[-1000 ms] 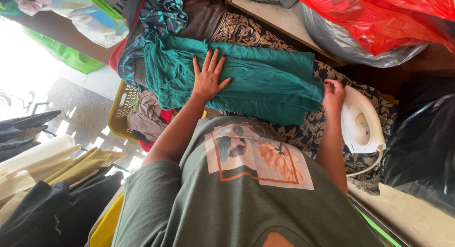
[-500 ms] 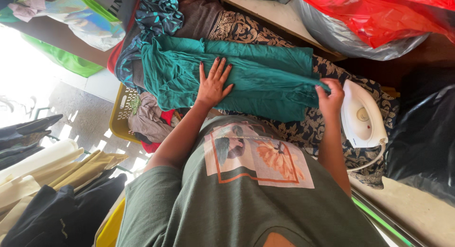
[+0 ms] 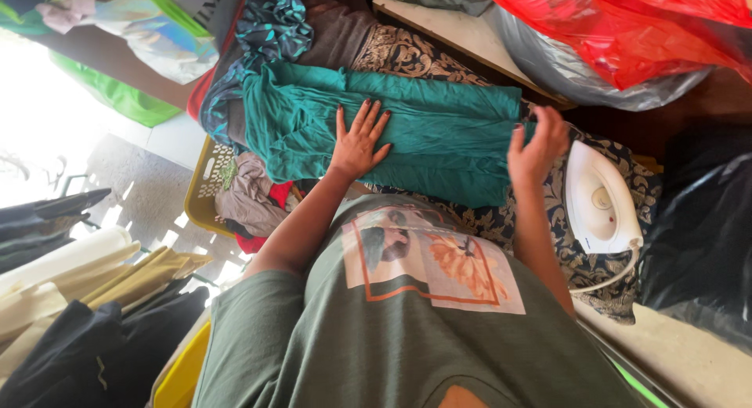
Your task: The person irons a teal button-up shirt on a patterned ironing board, smoothing the fabric and using a white iron to press the sleeves and body. After ironing, the person folds the shirt and places it on the board, then reaches into a yellow laundry basket to retrieve another garment.
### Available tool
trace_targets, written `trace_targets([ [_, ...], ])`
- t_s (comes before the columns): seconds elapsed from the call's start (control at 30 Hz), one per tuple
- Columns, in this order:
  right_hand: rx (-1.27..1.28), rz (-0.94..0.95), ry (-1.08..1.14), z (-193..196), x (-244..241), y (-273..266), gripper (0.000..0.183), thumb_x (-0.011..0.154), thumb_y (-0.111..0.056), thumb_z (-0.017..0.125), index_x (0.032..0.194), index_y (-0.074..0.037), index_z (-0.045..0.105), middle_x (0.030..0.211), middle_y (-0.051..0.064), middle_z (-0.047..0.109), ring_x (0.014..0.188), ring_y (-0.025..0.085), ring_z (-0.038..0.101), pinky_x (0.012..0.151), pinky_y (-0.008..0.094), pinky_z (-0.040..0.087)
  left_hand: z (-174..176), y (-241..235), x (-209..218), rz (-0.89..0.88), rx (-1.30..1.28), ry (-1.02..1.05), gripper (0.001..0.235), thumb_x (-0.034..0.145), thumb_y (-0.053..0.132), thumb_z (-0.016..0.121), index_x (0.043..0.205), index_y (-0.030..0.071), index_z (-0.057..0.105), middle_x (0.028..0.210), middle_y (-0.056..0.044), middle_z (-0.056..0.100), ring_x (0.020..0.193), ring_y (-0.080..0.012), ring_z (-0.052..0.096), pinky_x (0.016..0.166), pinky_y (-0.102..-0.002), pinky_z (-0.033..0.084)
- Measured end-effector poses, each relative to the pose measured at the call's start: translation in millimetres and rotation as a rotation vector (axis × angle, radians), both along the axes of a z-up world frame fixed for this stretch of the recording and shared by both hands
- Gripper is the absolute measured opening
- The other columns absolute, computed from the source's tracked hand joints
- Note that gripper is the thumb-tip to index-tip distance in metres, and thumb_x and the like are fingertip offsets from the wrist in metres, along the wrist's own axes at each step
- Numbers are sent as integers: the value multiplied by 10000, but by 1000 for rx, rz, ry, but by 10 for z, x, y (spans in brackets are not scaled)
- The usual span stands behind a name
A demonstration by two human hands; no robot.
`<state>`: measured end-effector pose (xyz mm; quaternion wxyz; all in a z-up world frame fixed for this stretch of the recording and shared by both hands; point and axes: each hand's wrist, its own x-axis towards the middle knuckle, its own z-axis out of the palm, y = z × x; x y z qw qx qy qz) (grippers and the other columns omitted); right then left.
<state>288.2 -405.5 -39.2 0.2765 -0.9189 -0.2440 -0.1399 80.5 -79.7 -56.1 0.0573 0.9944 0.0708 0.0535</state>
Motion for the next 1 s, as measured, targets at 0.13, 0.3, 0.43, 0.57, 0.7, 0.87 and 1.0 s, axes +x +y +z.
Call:
trace_targets([
  [0.13,-120,219,47,-119,-430,567,539,1050,-383,645,1501,-124,504,1629,191,391,1528,406,310,1212,680,95,-34,6,1,16,-29,14,745,991,556,530,1604,158,387,1681,-87,293,1578,-253,158,1203,-713,76],
  [0.3,-312,235,126,-384,-593,724,656,1078,-487,505,1597,-92,438,1685,209,289,1567,438,200,1181,735,5,4,68,-23,-26,-73,-45,753,999,570,533,1607,163,354,1684,-98,277,1573,-272,177,1217,-683,95],
  [0.43,-293,265,119,-465,-553,675,662,1088,-482,482,1609,-76,430,1686,231,289,1564,452,200,1177,734,1,29,223,-205,148,-122,-159,760,1009,521,579,1621,151,322,1688,-123,253,1577,-304,189,1246,-642,118],
  [0.57,-297,260,96,-534,-551,678,656,1086,-468,482,1610,-77,429,1680,236,307,1563,445,211,1177,731,-6,-62,614,-370,447,-154,-289,725,1020,422,603,1611,117,313,1688,-155,245,1580,-342,183,1246,-632,136],
  [0.7,-279,268,77,-621,-515,665,656,1091,-463,482,1610,-67,425,1683,251,309,1559,451,212,1164,742,-7,-209,1169,-419,618,-112,-326,684,1017,273,595,1613,91,314,1685,-171,248,1580,-361,196,1247,-621,175],
  [0.87,-314,243,58,-698,-490,609,653,1062,-463,501,1596,-92,444,1676,226,332,1554,440,241,1176,747,35,-388,1754,-349,615,-54,-327,667,941,111,595,1574,93,387,1631,-165,340,1542,-358,271,1225,-608,219],
  [1.0,-308,237,34,-688,-496,665,653,1050,-459,510,1590,-97,451,1665,221,354,1546,429,273,1170,760,55,-429,2004,-251,361,245,-202,424,887,109,593,1310,128,599,1458,-114,521,1424,-306,444,1215,-586,268],
])
